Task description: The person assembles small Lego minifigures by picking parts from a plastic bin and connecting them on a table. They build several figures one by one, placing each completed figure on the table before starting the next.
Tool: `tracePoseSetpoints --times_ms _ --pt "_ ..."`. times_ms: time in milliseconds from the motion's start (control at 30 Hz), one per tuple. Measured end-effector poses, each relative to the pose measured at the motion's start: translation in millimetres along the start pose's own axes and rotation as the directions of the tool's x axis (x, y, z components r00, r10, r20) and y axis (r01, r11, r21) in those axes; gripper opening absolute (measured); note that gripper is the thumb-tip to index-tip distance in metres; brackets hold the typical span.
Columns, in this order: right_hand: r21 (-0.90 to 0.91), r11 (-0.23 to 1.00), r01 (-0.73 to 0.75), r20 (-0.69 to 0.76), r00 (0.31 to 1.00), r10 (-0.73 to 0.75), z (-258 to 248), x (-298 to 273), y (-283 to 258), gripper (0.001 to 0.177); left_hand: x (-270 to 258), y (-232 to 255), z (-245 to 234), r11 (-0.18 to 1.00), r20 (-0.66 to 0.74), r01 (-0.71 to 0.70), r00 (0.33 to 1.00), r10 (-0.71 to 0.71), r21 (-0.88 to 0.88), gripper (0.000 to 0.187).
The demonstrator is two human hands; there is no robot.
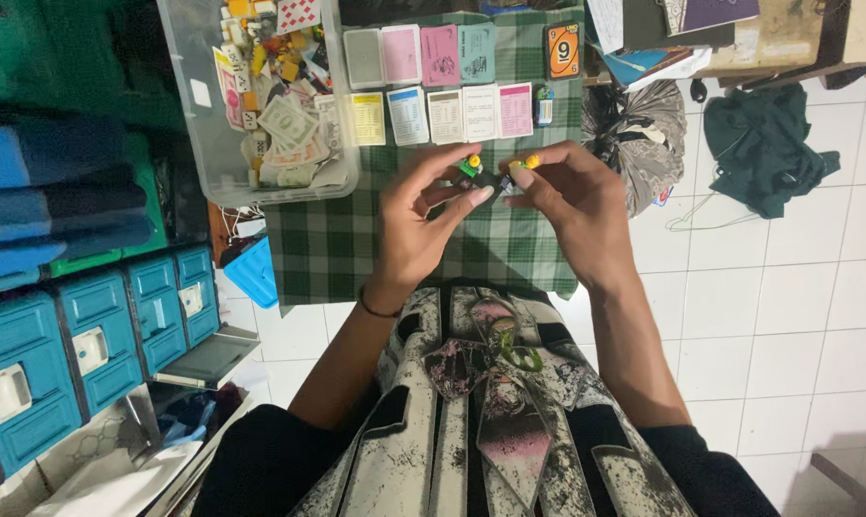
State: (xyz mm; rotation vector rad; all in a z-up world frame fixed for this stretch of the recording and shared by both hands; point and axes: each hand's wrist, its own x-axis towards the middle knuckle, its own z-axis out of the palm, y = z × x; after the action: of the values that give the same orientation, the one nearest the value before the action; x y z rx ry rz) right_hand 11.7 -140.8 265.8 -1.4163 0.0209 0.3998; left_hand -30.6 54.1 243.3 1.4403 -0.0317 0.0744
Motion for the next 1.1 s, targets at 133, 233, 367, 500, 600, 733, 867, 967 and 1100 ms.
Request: tracePoseSetpoints --times_ms 133,233,367,500,600,733,867,967,1100 --pt "-0.08 0.997 0.015 0.028 1.0 -0.012 7.0 -5.8 -15.3 0.014 -2.0 24.6 3.2 0.996 -0.004 -0.072 0.997 0.072 0.05 0.049" --pt "-0.106 0.994 0.031 0.028 0.999 -0.028 10.6 -11.1 -20.3 0.015 -10.2 38.4 7.4 0.989 -0.014 -0.102 0.995 0.104 0.108 0.052" --pt "-0.088 0.995 0.055 0.038 0.998 -0.052 11.1 -17.2 -24.0 0.016 -12.7 41.9 11.1 0.992 -0.029 -0.108 0.994 0.11 0.062 0.053" --pt "-0.097 0.992 0.077 0.057 0.996 -0.072 11.9 -19.9 -27.8 0.016 -15.6 39.0 13.6 0.992 -0.062 -0.11 0.992 0.114 0.068 0.055" --pt "-0.112 0.99 0.084 0.087 0.993 -0.075 11.4 -22.9 -31.9 0.016 -19.1 37.1 13.4 0.987 -0.058 -0.134 0.989 0.139 0.088 0.054" --pt "-0.151 0.986 0.076 0.104 0.993 -0.061 11.2 -23.0 -35.8 0.016 -19.1 33.2 13.4 0.985 -0.062 -0.161 0.984 0.165 0.069 0.054" --pt "-0.217 0.971 0.096 0.108 0.991 -0.074 11.5 -22.9 -38.2 0.016 -19.7 34.7 13.1 0.989 -0.052 -0.141 0.988 0.143 0.05 0.053" --pt "-0.264 0.949 0.173 0.123 0.982 -0.145 13.8 -24.5 -38.7 0.015 -20.0 36.3 15.1 0.99 -0.061 -0.133 0.989 0.135 0.044 0.052" --pt "-0.268 0.944 0.192 0.087 0.981 -0.174 17.3 -27.2 -40.9 0.014 -18.3 36.2 17.9 0.996 -0.098 -0.089 0.991 0.089 0.003 0.052"
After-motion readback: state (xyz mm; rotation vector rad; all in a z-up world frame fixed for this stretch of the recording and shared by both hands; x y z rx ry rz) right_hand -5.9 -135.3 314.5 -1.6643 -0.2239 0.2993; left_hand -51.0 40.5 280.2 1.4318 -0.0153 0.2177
